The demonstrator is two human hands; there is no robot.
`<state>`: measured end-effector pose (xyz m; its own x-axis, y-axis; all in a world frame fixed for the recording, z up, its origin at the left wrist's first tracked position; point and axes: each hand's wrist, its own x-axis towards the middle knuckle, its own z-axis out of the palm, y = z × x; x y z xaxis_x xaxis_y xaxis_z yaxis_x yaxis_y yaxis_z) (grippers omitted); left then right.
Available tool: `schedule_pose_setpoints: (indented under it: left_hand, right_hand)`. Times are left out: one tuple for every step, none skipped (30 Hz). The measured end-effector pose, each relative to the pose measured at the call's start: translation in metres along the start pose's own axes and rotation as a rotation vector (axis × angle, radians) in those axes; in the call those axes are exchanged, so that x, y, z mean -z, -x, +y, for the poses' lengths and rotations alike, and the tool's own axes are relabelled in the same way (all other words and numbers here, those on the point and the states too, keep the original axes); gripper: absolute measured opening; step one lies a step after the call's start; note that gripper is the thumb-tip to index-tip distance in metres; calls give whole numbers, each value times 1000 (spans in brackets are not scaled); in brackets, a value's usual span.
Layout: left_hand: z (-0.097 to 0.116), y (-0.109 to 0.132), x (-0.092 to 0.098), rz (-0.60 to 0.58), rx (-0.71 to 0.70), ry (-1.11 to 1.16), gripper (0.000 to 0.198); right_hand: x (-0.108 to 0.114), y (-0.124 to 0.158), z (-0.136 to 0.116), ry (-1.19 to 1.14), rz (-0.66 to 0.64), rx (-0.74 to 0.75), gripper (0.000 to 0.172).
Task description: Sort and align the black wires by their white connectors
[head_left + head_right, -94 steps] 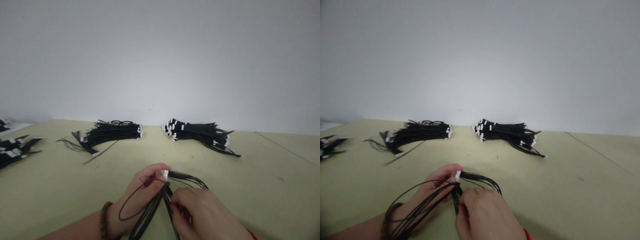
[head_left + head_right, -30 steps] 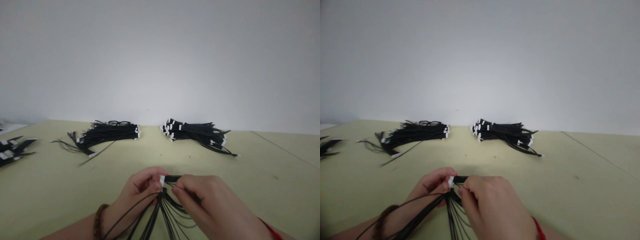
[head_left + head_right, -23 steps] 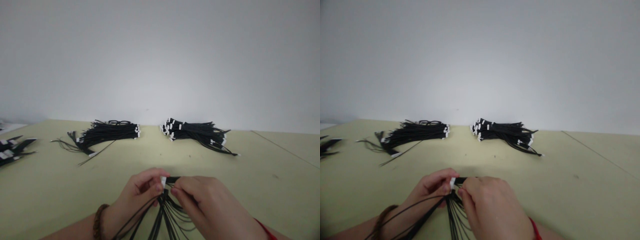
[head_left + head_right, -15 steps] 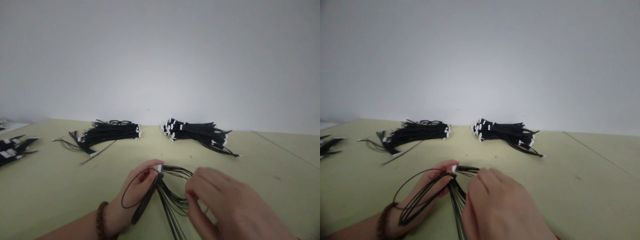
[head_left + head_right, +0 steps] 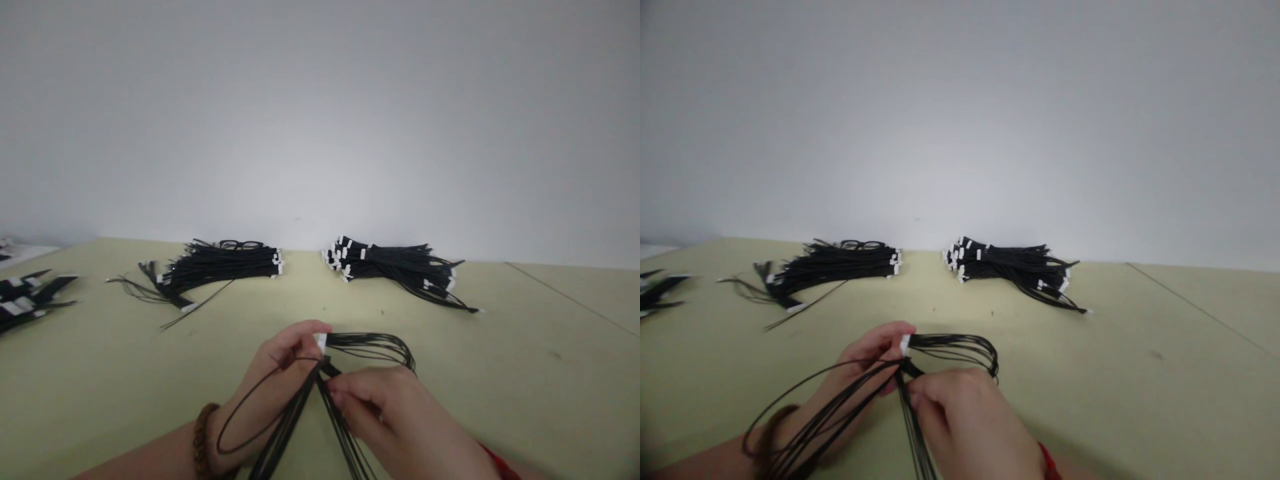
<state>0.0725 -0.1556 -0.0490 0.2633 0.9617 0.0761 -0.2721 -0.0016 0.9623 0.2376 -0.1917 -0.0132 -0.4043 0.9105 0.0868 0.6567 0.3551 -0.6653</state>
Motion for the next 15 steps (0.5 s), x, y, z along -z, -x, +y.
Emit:
schedule_pose_setpoints:
  left_hand:
    - [-1, 1, 1, -12, -5, -1, 24]
    - [-2, 1, 1, -21, -9, -4, 22]
    - [-2, 2, 1, -25, -14, -6, 21]
    - [-1, 3, 1, -24, -13, -11, 21]
    - [1, 3, 0, -21, -13, -13, 21]
    - [3, 3, -1, -20, -16, -13, 22]
    - [5, 3, -2, -24, -23, -15, 24]
    - [7, 3, -3, -26, -27, -22, 25]
    - [8, 3, -4, -25, -26, -35, 25]
    - [9, 3, -5, -22, -23, -47, 25]
    - [10, 3, -5, -23, -25, -52, 25]
    - [10, 3, -6, -27, -29, -56, 25]
    - [9, 3, -5, -33, -33, -57, 25]
    - [8, 4, -5, -39, -42, -59, 26]
    - [7, 4, -4, -47, -51, -64, 26]
  right_hand:
    - [-1, -1, 1, -37, 9, 6, 28]
    - [-3, -1, 2, -76, 9, 11, 28]
    - [-4, -2, 3, -113, 3, 9, 27]
    - [-5, -2, 3, -150, -4, 1, 26]
    - [-6, -2, 3, -186, -4, -10, 25]
    - [-7, -3, 4, -218, 2, -25, 22]
    - [-8, -3, 3, -245, 15, -41, 20]
    - [-9, -3, 3, -263, 33, -55, 19]
    - [-9, -3, 3, -269, 54, -64, 18]
    - [-9, -3, 2, -272, 69, -72, 17]
    - [-8, -4, 2, -273, 80, -78, 16]
    - [-8, -4, 2, -276, 83, -85, 15]
    - [-7, -4, 2, -283, 83, -92, 14]
    - [-7, -5, 2, -295, 74, -100, 13]
    - [-7, -5, 3, -309, 59, -112, 13]
